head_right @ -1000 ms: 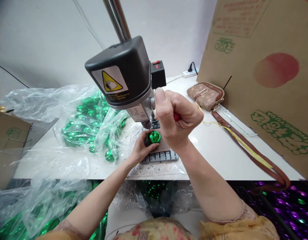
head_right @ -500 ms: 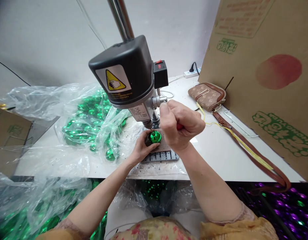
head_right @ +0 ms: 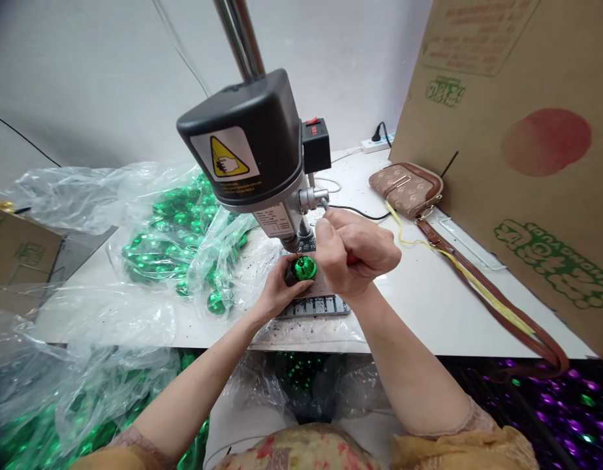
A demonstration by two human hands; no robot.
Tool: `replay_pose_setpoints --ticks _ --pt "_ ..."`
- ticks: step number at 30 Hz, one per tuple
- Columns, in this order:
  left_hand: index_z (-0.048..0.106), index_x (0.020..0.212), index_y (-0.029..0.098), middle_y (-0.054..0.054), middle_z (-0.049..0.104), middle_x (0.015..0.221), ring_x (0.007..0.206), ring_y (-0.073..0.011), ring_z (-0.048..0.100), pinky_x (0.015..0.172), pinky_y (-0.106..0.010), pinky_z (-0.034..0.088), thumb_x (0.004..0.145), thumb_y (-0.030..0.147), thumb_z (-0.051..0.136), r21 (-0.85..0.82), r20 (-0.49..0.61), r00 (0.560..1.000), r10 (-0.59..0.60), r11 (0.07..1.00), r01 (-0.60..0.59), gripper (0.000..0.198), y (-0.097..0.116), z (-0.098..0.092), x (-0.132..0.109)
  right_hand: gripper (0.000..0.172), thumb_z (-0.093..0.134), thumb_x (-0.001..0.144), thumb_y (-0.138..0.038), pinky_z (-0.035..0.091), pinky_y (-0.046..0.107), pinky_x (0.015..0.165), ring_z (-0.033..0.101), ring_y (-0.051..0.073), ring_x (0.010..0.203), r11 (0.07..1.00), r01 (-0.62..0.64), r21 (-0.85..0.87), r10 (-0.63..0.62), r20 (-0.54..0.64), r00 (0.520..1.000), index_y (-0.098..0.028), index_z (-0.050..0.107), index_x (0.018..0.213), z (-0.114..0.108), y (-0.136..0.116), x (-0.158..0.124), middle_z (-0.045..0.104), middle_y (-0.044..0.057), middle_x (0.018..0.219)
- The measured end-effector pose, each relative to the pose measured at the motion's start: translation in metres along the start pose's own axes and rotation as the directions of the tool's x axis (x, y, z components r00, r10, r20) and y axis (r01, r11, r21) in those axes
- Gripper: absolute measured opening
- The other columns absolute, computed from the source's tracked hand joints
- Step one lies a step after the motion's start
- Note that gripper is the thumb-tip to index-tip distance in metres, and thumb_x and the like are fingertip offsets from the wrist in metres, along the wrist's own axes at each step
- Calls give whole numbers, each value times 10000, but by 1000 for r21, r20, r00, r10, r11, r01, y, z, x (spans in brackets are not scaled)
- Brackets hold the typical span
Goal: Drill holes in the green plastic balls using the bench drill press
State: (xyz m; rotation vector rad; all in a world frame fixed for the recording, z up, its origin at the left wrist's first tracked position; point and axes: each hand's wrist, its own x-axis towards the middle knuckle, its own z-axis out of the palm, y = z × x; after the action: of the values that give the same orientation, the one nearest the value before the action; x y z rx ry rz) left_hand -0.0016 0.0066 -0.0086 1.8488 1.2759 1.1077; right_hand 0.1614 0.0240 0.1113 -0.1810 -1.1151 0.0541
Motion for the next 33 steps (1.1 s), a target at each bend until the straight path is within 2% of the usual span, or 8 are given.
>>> replay_pose_setpoints --ticks 11,16,18,20,23,26,30,33 --pt "581 1220 211 -95 670 1175 1102 -289 640 971 -460 508 760 319 814 68 -61 997 -47 996 51 527 7 3 1 444 602 869 -149 212 291 417 284 57 390 970 -239 -43 231 -136 963 -213 328 526 25 -14 34 307 -78 438" --pt "585 1179 235 -90 687 1079 1022 -283 670 876 -443 545 778 410 799 270 -223 968 118 961 -55 486 25 1 -43 415 607 873 -164 252 291 417 315 69 395 936 -350 -29 349 -49 936 -233 376 535 32 -14 58 349 -76 435" --pt "559 1244 247 -105 693 1086 988 -272 684 829 -417 555 791 444 788 305 -71 936 344 901 -308 545 27 1 -78 406 618 861 -161 254 301 399 325 76 388 939 -343 -8 342 -48 938 -239 388 536 30 -12 58 369 -73 436" --pt "550 1277 237 -124 709 1053 879 -250 689 729 -379 544 827 436 749 304 192 810 554 751 -586 530 24 4 -112 400 640 848 -169 250 307 390 326 79 381 943 -330 33 332 -57 942 -239 404 532 30 -11 56 384 -70 431" --pt "570 1259 193 -149 725 1033 847 -238 684 688 -348 524 885 277 663 368 527 637 562 525 -768 395 15 10 -150 394 640 843 -162 223 291 395 308 63 379 949 -309 64 313 -83 946 -228 409 530 31 -12 55 373 -74 431" --pt "544 1314 158 -170 723 1097 914 -253 689 750 -362 553 907 311 655 447 607 663 438 501 -741 448 5 10 -165 391 611 852 -147 220 289 393 306 58 375 950 -312 18 312 -93 945 -228 401 532 31 -13 54 362 -77 434" --pt "538 1300 180 -158 732 1059 858 -241 699 729 -362 574 945 388 619 336 420 676 605 588 -736 419 1 -5 -151 417 633 852 -189 243 303 411 304 61 381 948 -316 -37 310 -107 945 -222 405 505 29 -13 53 357 -71 426" --pt "547 1272 235 -126 726 1062 919 -229 708 781 -370 574 938 134 502 317 192 831 522 769 -556 352 -1 -30 -108 419 620 858 -182 245 313 433 298 70 394 945 -324 -54 315 -126 941 -226 387 513 29 -12 51 358 -66 435"
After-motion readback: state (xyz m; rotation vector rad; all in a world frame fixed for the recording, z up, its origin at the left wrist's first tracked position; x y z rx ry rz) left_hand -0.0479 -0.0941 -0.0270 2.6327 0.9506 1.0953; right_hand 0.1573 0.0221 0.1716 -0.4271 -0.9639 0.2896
